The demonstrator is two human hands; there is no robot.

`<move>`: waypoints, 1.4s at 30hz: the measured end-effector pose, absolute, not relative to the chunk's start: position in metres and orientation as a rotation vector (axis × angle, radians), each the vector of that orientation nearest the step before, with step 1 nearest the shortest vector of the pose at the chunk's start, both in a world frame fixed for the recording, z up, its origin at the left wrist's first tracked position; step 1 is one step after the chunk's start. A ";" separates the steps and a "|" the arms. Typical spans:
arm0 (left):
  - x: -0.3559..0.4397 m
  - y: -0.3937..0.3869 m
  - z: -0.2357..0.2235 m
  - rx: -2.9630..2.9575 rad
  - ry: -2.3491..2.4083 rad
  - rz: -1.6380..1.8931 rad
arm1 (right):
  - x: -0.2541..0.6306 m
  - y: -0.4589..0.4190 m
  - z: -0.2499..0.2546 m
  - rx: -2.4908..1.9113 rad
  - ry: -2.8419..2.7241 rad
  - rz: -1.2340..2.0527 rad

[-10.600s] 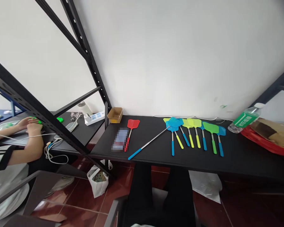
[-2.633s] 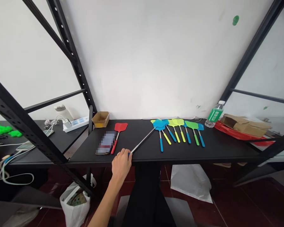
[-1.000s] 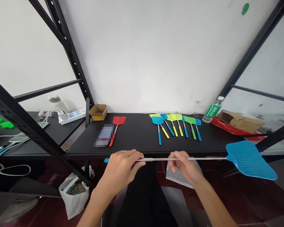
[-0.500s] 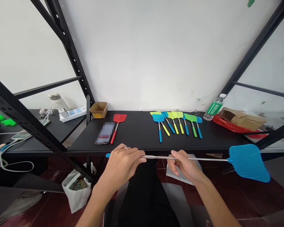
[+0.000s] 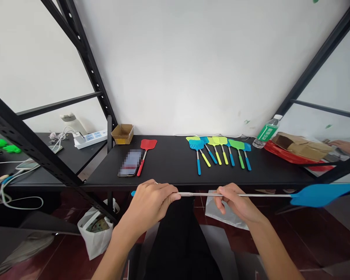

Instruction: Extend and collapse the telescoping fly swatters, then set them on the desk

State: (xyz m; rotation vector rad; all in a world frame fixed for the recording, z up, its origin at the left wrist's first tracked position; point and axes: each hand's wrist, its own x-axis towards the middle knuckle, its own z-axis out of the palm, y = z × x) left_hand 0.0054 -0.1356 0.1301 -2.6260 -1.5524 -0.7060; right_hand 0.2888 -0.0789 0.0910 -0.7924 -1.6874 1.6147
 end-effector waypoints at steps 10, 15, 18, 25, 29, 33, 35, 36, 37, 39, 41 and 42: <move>0.010 -0.135 0.126 -2.486 -1.550 -0.751 | 0.261 -0.088 0.083 -0.776 -1.422 1.816; 0.011 -0.133 0.123 -2.565 -1.509 -0.747 | 0.261 -0.088 0.085 -0.780 -1.475 1.776; 0.008 -0.133 0.125 -2.603 -1.469 -0.753 | 0.267 -0.086 0.086 -0.770 -1.548 1.728; 0.003 -0.135 0.129 -2.704 -1.472 -0.737 | 0.278 -0.082 0.089 -0.729 -1.659 1.696; 0.002 -0.136 0.129 -2.744 -1.523 -0.702 | 0.283 -0.080 0.091 -0.701 -1.723 1.674; 0.003 -0.137 0.131 -2.775 -1.579 -0.670 | 0.288 -0.080 0.092 -0.670 -1.779 1.645; 0.004 -0.138 0.132 -2.777 -1.607 -0.646 | 0.290 -0.080 0.093 -0.666 -1.803 1.633; 0.004 -0.139 0.132 -2.778 -1.619 -0.629 | 0.291 -0.080 0.093 -0.665 -1.814 1.626; 0.004 -0.139 0.133 -2.782 -1.629 -0.612 | 0.292 -0.080 0.094 -0.664 -1.825 1.621; 0.004 -0.140 0.134 -2.801 -1.640 -0.593 | 0.294 -0.080 0.094 -0.662 -1.853 1.612; 0.004 -0.140 0.134 -2.826 -1.645 -0.591 | 0.296 -0.079 0.094 -0.659 -1.877 1.607; 0.003 -0.140 0.134 -2.837 -1.650 -0.591 | 0.296 -0.079 0.093 -0.659 -1.887 1.605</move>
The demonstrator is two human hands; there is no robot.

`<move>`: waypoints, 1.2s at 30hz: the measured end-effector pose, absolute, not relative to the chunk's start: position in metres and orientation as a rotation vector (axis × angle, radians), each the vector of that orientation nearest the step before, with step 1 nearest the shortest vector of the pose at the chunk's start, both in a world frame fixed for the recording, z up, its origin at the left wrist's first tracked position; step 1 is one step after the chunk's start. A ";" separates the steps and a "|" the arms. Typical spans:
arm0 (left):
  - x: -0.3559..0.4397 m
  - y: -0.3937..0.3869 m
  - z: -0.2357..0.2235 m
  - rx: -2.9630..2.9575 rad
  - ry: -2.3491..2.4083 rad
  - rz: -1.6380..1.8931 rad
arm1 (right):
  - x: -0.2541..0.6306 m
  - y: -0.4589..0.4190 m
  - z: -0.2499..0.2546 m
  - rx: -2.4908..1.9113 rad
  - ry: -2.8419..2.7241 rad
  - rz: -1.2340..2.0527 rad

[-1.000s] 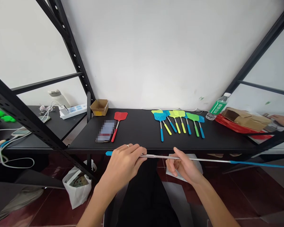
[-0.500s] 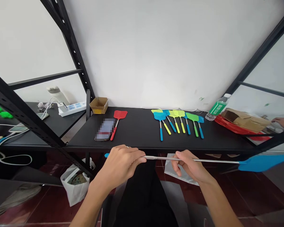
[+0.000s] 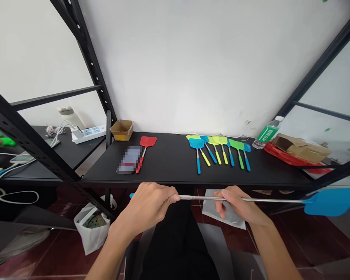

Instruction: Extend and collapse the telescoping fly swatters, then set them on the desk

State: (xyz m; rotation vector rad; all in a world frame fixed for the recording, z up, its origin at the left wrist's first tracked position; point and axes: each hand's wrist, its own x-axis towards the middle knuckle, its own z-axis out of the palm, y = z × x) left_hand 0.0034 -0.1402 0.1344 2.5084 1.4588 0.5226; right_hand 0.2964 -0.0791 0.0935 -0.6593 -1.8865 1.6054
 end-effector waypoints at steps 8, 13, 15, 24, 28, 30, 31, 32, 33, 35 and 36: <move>0.001 -0.139 0.137 2.425 1.439 0.479 | 0.299 -0.079 0.095 -0.643 -1.956 1.577; 0.003 -0.140 0.139 2.404 1.465 0.462 | 0.299 -0.078 0.095 -0.647 -1.929 1.575; 0.005 -0.141 0.141 2.401 1.485 0.483 | 0.297 -0.078 0.092 -0.652 -1.859 1.592; 0.020 -0.145 0.136 2.473 1.485 0.653 | 0.272 -0.083 0.083 -0.721 -1.614 1.702; 0.028 -0.142 0.130 2.512 1.447 0.649 | 0.262 -0.087 0.081 -0.735 -1.632 1.725; 0.030 -0.141 0.128 2.534 1.446 0.666 | 0.258 -0.089 0.080 -0.739 -1.642 1.730; 0.030 -0.141 0.127 2.551 1.445 0.670 | 0.257 -0.090 0.080 -0.741 -1.645 1.732; 0.030 -0.141 0.126 2.571 1.440 0.667 | 0.256 -0.091 0.080 -0.744 -1.647 1.734; 0.031 -0.141 0.126 2.591 1.431 0.659 | 0.255 -0.091 0.079 -0.750 -1.651 1.733; 0.031 -0.141 0.126 2.621 1.410 0.634 | 0.257 -0.091 0.079 -0.759 -1.667 1.725; 0.030 -0.141 0.126 2.630 1.397 0.620 | 0.258 -0.091 0.079 -0.758 -1.683 1.722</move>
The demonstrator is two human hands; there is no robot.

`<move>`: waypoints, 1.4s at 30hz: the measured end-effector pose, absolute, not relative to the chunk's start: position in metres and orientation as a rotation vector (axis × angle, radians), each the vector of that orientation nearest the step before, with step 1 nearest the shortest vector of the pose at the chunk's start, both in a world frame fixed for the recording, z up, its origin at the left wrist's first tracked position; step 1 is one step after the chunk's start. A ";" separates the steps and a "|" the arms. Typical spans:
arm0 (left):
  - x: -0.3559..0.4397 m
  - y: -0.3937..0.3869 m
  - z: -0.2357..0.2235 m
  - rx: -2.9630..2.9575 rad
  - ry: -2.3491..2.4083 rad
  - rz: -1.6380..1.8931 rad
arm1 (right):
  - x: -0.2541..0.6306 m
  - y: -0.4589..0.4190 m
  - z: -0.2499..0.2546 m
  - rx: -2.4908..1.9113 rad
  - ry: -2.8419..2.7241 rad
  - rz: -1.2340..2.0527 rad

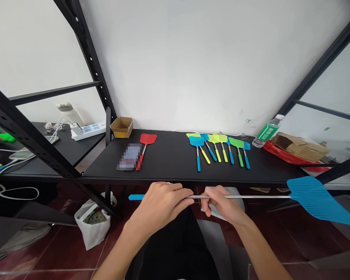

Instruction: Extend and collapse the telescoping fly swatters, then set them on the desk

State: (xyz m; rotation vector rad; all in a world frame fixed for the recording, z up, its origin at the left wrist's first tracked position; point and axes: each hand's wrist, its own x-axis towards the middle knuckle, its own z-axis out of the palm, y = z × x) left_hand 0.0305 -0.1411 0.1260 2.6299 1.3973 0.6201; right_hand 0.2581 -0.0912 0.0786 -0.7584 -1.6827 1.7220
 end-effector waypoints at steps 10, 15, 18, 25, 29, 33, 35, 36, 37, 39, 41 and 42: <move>0.025 -0.144 0.136 2.559 1.256 0.585 | 0.272 -0.092 0.087 -0.676 -1.936 1.661; 0.022 -0.143 0.141 2.490 1.193 0.566 | 0.273 -0.094 0.093 -0.659 -2.029 1.603; 0.020 -0.143 0.142 2.469 1.177 0.558 | 0.275 -0.095 0.097 -0.606 -2.095 1.513; 0.016 -0.145 0.143 2.456 1.156 0.552 | 0.279 -0.096 0.107 -0.508 -2.233 1.349; 0.016 -0.144 0.143 2.456 1.165 0.550 | 0.281 -0.094 0.108 -0.467 -2.266 1.291; 0.016 -0.145 0.144 2.461 1.176 0.574 | 0.281 -0.092 0.107 -0.482 -2.269 1.296; 0.015 -0.145 0.144 2.463 1.192 0.584 | 0.281 -0.092 0.106 -0.503 -2.235 1.324; 0.015 -0.145 0.144 2.463 1.204 0.590 | 0.280 -0.091 0.104 -0.520 -2.206 1.348; 0.015 -0.146 0.144 2.462 1.218 0.599 | 0.280 -0.090 0.103 -0.543 -2.174 1.377; 0.014 -0.146 0.143 2.459 1.261 0.621 | 0.280 -0.089 0.100 -0.601 -2.105 1.434; 0.013 -0.146 0.142 2.456 1.320 0.644 | 0.280 -0.087 0.097 -0.648 -2.040 1.475; 0.013 -0.145 0.141 2.457 1.351 0.652 | 0.280 -0.087 0.095 -0.654 -2.007 1.490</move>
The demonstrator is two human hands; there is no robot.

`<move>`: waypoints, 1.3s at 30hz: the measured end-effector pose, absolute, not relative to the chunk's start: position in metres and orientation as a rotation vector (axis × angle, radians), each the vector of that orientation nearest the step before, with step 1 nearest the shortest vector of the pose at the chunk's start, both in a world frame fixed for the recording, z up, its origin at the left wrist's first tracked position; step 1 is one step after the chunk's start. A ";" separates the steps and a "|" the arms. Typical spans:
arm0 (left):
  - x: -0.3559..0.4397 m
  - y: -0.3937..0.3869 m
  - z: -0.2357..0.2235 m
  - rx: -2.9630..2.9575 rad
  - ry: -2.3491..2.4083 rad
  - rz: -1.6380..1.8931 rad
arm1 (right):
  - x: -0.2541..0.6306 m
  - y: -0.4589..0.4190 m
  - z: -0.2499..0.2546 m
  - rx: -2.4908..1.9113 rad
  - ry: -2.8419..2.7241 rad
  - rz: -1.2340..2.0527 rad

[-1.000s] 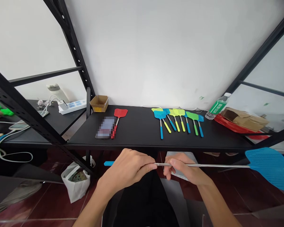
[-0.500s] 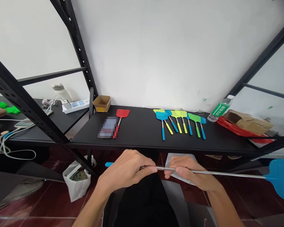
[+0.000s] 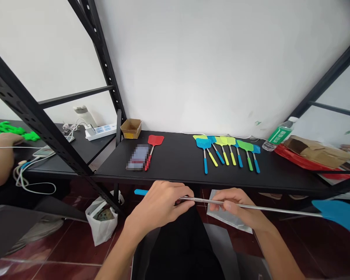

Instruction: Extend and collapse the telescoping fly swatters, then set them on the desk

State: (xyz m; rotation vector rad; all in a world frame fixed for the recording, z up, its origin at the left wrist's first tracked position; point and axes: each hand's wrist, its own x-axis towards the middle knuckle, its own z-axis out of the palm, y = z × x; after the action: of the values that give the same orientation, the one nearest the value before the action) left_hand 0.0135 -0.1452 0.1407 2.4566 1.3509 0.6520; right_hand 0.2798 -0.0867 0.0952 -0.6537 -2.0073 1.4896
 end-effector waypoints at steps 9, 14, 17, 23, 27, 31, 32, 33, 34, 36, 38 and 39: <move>0.022 -0.140 0.132 2.498 1.537 0.640 | 0.266 -0.086 0.078 -0.657 -1.758 1.624; 0.023 -0.139 0.129 2.519 1.479 0.628 | 0.261 -0.089 0.078 -0.656 -1.661 1.700; 0.022 -0.138 0.128 2.533 1.459 0.617 | 0.262 -0.089 0.079 -0.680 -1.670 1.707; 0.018 -0.137 0.131 2.548 1.408 0.579 | 0.271 -0.088 0.083 -0.680 -1.816 1.667; 0.018 -0.138 0.134 2.558 1.334 0.548 | 0.276 -0.089 0.091 -0.670 -1.944 1.620; 0.018 -0.139 0.135 2.524 1.279 0.528 | 0.279 -0.092 0.100 -0.644 -2.020 1.560; 0.017 -0.139 0.135 2.515 1.270 0.523 | 0.279 -0.092 0.101 -0.631 -2.033 1.553; 0.017 -0.139 0.135 2.507 1.264 0.519 | 0.280 -0.092 0.103 -0.619 -2.042 1.549; 0.017 -0.140 0.136 2.499 1.259 0.515 | 0.281 -0.092 0.104 -0.608 -2.048 1.548; 0.016 -0.140 0.137 2.483 1.248 0.504 | 0.283 -0.091 0.105 -0.592 -2.049 1.550; 0.015 -0.141 0.138 2.465 1.242 0.494 | 0.284 -0.090 0.104 -0.588 -2.044 1.551; 0.015 -0.141 0.138 2.458 1.250 0.495 | 0.284 -0.089 0.103 -0.592 -2.038 1.550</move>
State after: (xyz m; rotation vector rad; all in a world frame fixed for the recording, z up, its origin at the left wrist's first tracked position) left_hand 0.0146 -0.1409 0.1382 2.4585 1.2502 0.4949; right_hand 0.2843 -0.0886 0.1027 -0.5922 -2.0380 1.5504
